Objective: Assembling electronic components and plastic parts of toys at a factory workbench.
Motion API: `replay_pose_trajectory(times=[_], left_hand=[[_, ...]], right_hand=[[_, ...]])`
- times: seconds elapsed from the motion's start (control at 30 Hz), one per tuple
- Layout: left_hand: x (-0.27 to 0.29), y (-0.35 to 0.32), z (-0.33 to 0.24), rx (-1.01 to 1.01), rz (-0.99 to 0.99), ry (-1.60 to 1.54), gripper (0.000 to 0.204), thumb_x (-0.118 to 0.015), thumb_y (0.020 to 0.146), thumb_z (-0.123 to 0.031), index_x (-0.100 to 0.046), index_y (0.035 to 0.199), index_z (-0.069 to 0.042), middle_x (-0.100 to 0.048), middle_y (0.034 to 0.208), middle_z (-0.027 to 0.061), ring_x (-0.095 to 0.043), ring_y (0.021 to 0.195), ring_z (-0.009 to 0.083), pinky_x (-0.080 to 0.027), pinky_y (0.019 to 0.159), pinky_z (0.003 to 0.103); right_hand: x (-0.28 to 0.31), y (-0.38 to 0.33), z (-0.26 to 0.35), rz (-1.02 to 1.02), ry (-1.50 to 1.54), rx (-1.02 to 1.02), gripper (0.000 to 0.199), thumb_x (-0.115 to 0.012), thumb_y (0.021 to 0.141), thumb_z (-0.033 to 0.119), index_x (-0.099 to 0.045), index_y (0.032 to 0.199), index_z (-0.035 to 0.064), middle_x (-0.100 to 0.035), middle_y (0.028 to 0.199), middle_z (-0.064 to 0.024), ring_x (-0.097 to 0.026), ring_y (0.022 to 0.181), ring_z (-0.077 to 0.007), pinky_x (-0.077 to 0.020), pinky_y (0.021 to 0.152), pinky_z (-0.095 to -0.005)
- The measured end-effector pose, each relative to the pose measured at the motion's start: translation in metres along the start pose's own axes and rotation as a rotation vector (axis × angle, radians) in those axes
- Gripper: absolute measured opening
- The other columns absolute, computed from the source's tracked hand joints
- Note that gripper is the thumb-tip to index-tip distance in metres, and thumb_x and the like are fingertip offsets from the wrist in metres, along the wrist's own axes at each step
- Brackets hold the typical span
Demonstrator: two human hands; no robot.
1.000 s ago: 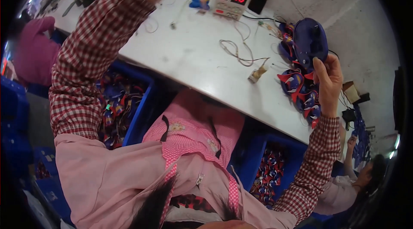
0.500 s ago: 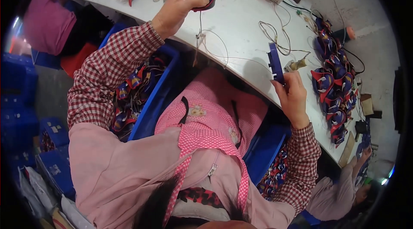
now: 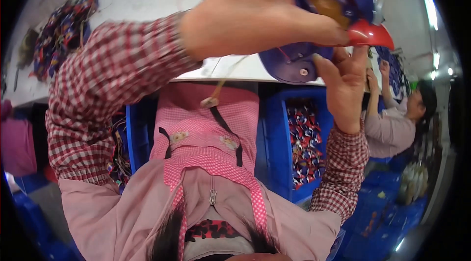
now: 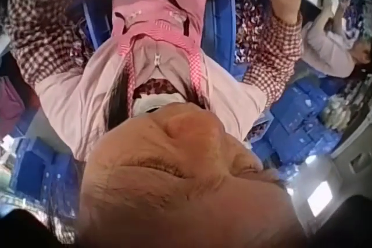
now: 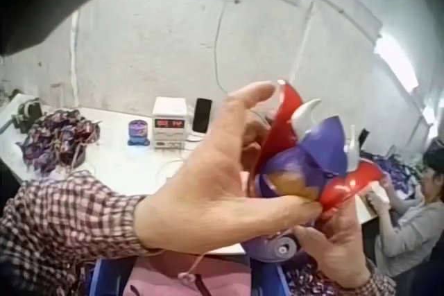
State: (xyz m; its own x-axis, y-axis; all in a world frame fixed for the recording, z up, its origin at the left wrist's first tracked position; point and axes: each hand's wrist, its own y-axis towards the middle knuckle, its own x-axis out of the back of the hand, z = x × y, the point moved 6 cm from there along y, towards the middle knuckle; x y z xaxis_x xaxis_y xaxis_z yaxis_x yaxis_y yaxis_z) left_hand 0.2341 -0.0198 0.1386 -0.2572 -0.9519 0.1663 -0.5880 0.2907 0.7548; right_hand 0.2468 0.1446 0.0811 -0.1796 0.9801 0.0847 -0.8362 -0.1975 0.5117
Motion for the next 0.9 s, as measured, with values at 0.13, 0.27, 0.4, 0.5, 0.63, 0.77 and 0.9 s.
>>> replay_pose_trajectory(times=[0.13,0.27,0.4,0.5,0.63,0.77,0.9], left_hand=[[-0.071,0.055,0.036,-0.08,0.103,-0.086,0.054,-0.082,0.06,-0.029,-0.061,0.097,0.004,-0.065,0.087,0.0144,-0.064,0.085,0.0182,-0.051,0.076,0.027],[-0.133,0.095,0.062,-0.256,-0.043,-0.101,0.064,-0.083,0.055,-0.038,-0.062,0.098,0.004,-0.066,0.088,0.0165,-0.065,0.086,0.0245,-0.051,0.076,0.031],[-0.197,0.146,0.085,0.084,0.217,-0.082,0.076,-0.083,0.05,-0.047,-0.061,0.101,0.006,-0.066,0.095,0.0196,-0.065,0.089,0.027,-0.051,0.078,0.032],[-0.236,0.17,0.09,0.189,0.36,0.015,0.066,-0.083,0.055,-0.043,-0.064,0.098,0.004,-0.066,0.092,0.0174,-0.064,0.081,0.0228,-0.051,0.071,0.031],[-0.244,0.206,0.109,0.277,0.381,0.109,0.054,-0.078,0.068,-0.035,-0.063,0.103,0.003,-0.065,0.087,0.0124,-0.062,0.073,0.0176,-0.05,0.065,0.029],[-0.251,0.267,0.182,0.23,0.264,0.2,0.085,-0.064,0.057,-0.067,-0.063,0.1,0.006,-0.065,0.091,0.0173,-0.064,0.083,0.0238,-0.051,0.074,0.031],[-0.178,0.244,0.169,0.261,0.481,0.294,0.071,-0.062,0.077,-0.048,-0.047,0.119,0.008,-0.059,0.108,0.0225,-0.06,0.098,0.0218,-0.048,0.085,0.031]], right_hand=[[0.09,-0.006,0.021,-0.15,-0.033,-0.075,0.033,-0.05,0.089,0.004,-0.049,0.121,-0.0006,-0.058,0.107,-0.0073,-0.056,0.097,-0.0138,-0.0449,0.083,-0.0255],[0.166,-0.004,0.026,-0.211,0.193,-0.153,0.029,-0.047,0.093,0.016,-0.054,0.118,0.0013,-0.058,0.113,-0.0078,-0.054,0.108,-0.0189,-0.0444,0.09,-0.0302],[0.213,0.004,0.039,-0.269,0.346,-0.199,0.031,-0.049,0.094,0.024,-0.057,0.115,0.0026,-0.059,0.115,-0.0077,-0.055,0.107,-0.0194,-0.0448,0.091,-0.0314],[0.238,0.034,0.042,-0.427,0.266,-0.208,0.034,-0.051,0.094,0.029,-0.057,0.114,0.0031,-0.059,0.115,-0.0077,-0.056,0.105,-0.019,-0.0449,0.091,-0.0319],[0.289,0.082,0.027,-0.722,0.048,-0.187,0.037,-0.054,0.092,0.035,-0.057,0.112,0.0033,-0.061,0.112,-0.0078,-0.058,0.101,-0.0185,-0.0453,0.091,-0.0324],[0.323,0.138,0.016,-0.766,0.012,-0.13,0.039,-0.058,0.09,0.035,-0.058,0.111,0.0024,-0.063,0.106,-0.0082,-0.061,0.095,-0.0183,-0.0472,0.087,-0.0319],[0.396,0.18,0.015,-0.825,-0.278,0.07,0.04,-0.062,0.087,0.036,-0.06,0.105,0.0003,-0.064,0.097,-0.0076,-0.062,0.087,-0.0173,-0.049,0.08,-0.0306]])
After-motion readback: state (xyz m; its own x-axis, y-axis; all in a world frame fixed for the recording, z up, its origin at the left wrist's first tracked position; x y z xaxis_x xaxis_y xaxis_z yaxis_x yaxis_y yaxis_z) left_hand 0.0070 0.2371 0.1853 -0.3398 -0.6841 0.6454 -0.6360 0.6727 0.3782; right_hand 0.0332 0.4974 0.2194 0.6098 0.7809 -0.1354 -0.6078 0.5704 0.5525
